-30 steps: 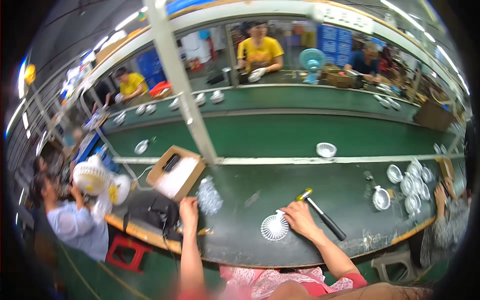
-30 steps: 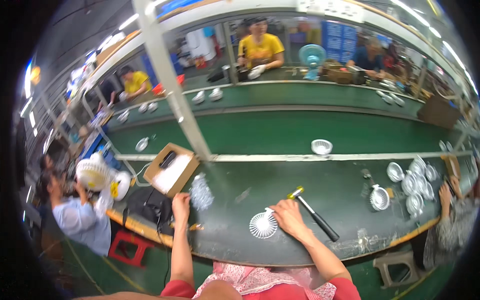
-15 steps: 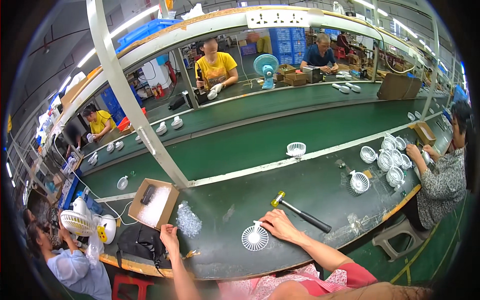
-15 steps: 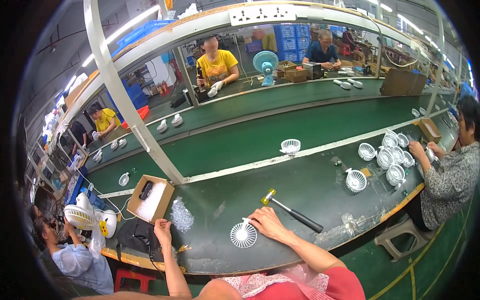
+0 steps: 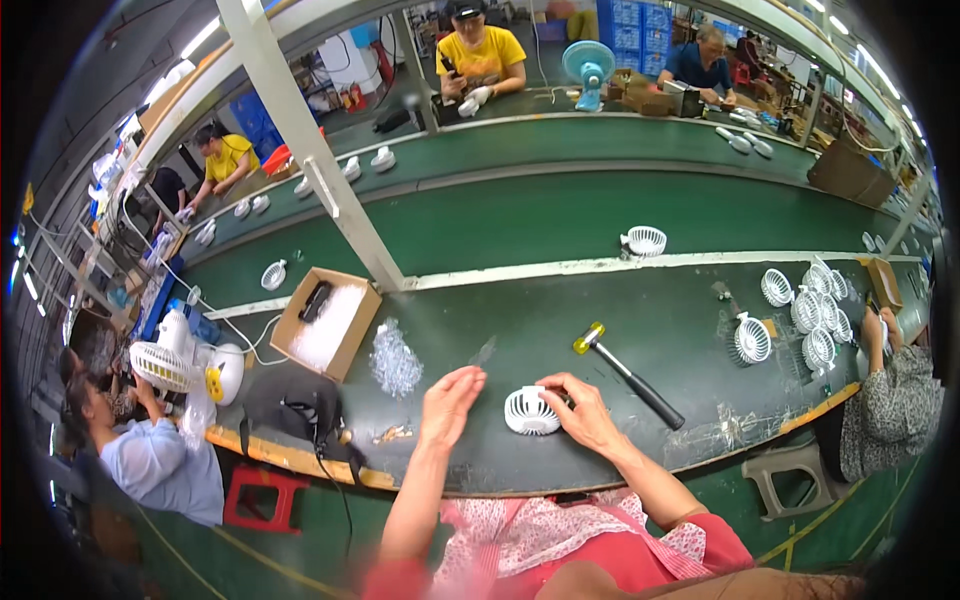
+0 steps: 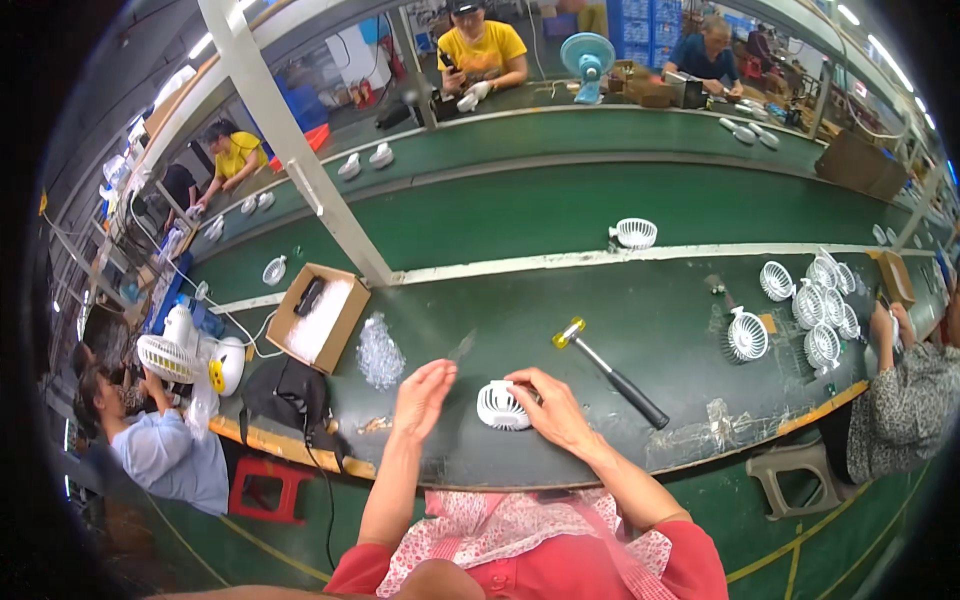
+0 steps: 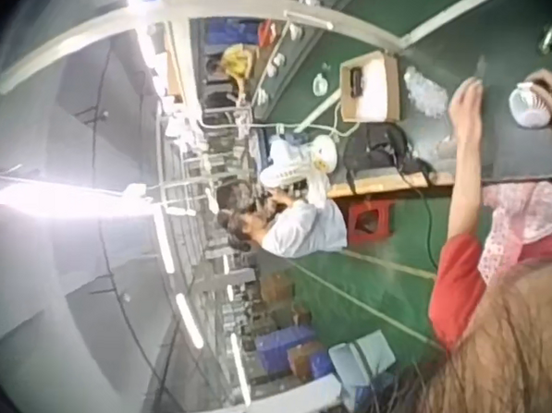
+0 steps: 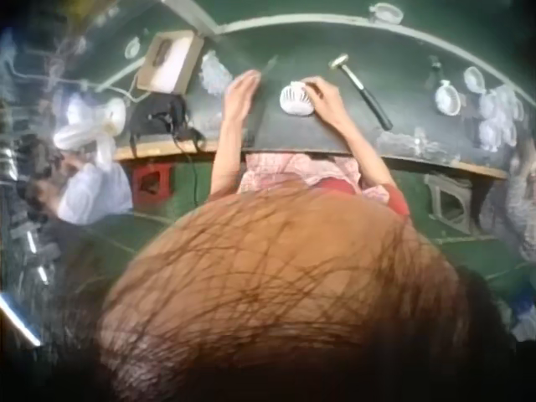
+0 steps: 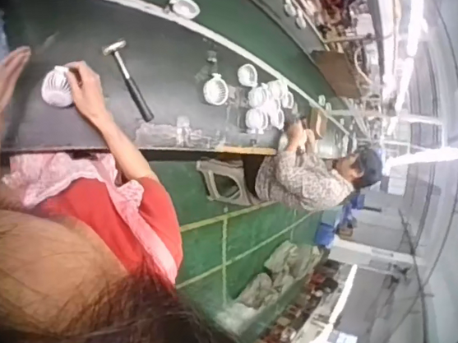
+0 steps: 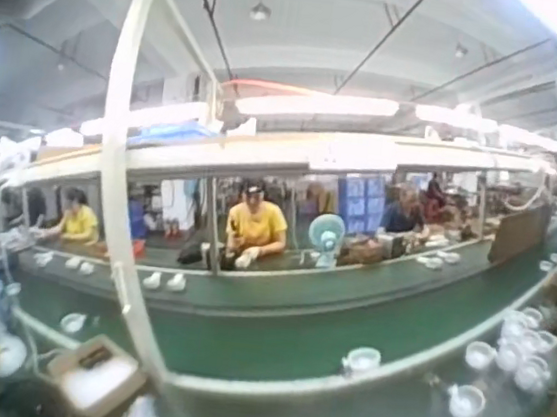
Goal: The person assembles mini fans on an assembly line by taking fan grilles and fitting small components into them by hand.
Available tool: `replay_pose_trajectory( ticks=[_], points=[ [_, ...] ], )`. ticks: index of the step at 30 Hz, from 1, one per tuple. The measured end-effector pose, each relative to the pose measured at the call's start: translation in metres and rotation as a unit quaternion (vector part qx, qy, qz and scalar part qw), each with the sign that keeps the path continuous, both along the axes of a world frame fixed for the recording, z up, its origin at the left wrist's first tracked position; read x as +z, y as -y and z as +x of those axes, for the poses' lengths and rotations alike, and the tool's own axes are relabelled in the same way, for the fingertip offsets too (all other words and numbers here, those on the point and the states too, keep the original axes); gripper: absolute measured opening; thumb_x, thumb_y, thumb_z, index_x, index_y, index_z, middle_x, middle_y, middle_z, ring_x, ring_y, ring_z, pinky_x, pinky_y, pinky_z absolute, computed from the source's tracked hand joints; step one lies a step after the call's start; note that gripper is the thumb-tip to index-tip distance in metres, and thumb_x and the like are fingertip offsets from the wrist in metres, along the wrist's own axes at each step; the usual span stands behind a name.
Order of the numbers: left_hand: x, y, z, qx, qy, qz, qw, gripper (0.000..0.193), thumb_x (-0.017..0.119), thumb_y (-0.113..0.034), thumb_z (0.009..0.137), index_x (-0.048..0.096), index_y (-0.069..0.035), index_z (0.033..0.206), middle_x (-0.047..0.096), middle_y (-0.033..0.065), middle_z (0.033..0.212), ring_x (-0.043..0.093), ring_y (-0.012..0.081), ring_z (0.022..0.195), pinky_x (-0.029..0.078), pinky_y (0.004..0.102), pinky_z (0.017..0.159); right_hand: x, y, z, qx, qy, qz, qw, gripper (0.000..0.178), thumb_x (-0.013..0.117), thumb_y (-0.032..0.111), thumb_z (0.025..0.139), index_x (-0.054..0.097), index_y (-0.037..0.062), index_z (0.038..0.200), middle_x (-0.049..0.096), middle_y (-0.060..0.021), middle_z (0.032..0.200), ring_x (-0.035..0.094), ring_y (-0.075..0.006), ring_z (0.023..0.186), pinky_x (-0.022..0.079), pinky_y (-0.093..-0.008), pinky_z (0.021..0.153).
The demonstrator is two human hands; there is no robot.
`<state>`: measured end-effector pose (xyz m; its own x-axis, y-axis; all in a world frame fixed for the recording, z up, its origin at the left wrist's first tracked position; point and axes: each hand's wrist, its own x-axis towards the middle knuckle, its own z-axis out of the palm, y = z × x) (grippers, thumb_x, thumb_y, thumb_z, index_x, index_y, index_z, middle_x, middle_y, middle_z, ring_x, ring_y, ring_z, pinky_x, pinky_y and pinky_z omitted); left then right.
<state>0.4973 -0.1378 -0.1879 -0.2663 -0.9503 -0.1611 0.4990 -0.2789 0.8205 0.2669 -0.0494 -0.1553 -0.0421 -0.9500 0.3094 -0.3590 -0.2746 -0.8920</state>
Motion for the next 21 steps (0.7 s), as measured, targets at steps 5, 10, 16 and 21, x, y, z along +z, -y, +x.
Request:
replay_pose_trajectory(
  ticks=[5, 10, 16, 21],
  points=[
    [-0.001, -0.017, -0.026, -0.074, -0.067, 0.063, 0.993, 0.021, 0.068, -0.007, 0.091, 0.066, -0.003, 0.112, 0.068, 0.0106, 0.108, 0.065, 0.0192, 0.101, 0.053, 0.0324, 0.092, 0.005, -0.004, 0.008, -0.005, 0.019, 0.008, 1.000, 0.021, 0.063, 0.011, 0.095, 0.063, -0.0004, 0.113, 0.071, -0.0159, 0.099, 0.070, -0.0257, 0.088, 0.055, -0.0328, 0.074],
    [0.009, -0.029, -0.040, -0.086, -0.024, 0.056, 0.994, 0.020, 0.069, -0.007, 0.091, 0.068, -0.001, 0.110, 0.070, 0.0114, 0.106, 0.066, 0.0182, 0.098, 0.054, 0.0316, 0.090, 0.000, -0.007, 0.012, -0.008, 0.040, 0.003, 0.999, 0.022, 0.064, 0.011, 0.095, 0.062, 0.0001, 0.113, 0.071, -0.0168, 0.099, 0.071, -0.0275, 0.088, 0.056, -0.0342, 0.074],
    [0.009, -0.035, -0.046, -0.071, 0.025, 0.014, 0.997, 0.022, 0.068, -0.004, 0.091, 0.069, 0.001, 0.112, 0.071, 0.0134, 0.107, 0.067, 0.0165, 0.097, 0.054, 0.0294, 0.088, -0.005, -0.003, 0.014, -0.040, 0.024, -0.026, 0.999, 0.020, 0.063, 0.012, 0.095, 0.062, 0.0007, 0.112, 0.071, -0.0178, 0.099, 0.072, -0.0306, 0.089, 0.056, -0.0365, 0.073],
    [0.009, -0.044, -0.049, 0.023, 0.237, -0.280, 0.930, 0.023, 0.070, -0.001, 0.088, 0.072, 0.000, 0.111, 0.073, 0.0101, 0.104, 0.066, 0.0120, 0.094, 0.050, 0.0248, 0.091, 0.008, -0.005, 0.013, -0.053, -0.047, -0.024, 0.997, 0.018, 0.063, 0.010, 0.094, 0.064, -0.0012, 0.108, 0.071, -0.0164, 0.095, 0.072, -0.0272, 0.087, 0.056, -0.0342, 0.074]
  ],
)
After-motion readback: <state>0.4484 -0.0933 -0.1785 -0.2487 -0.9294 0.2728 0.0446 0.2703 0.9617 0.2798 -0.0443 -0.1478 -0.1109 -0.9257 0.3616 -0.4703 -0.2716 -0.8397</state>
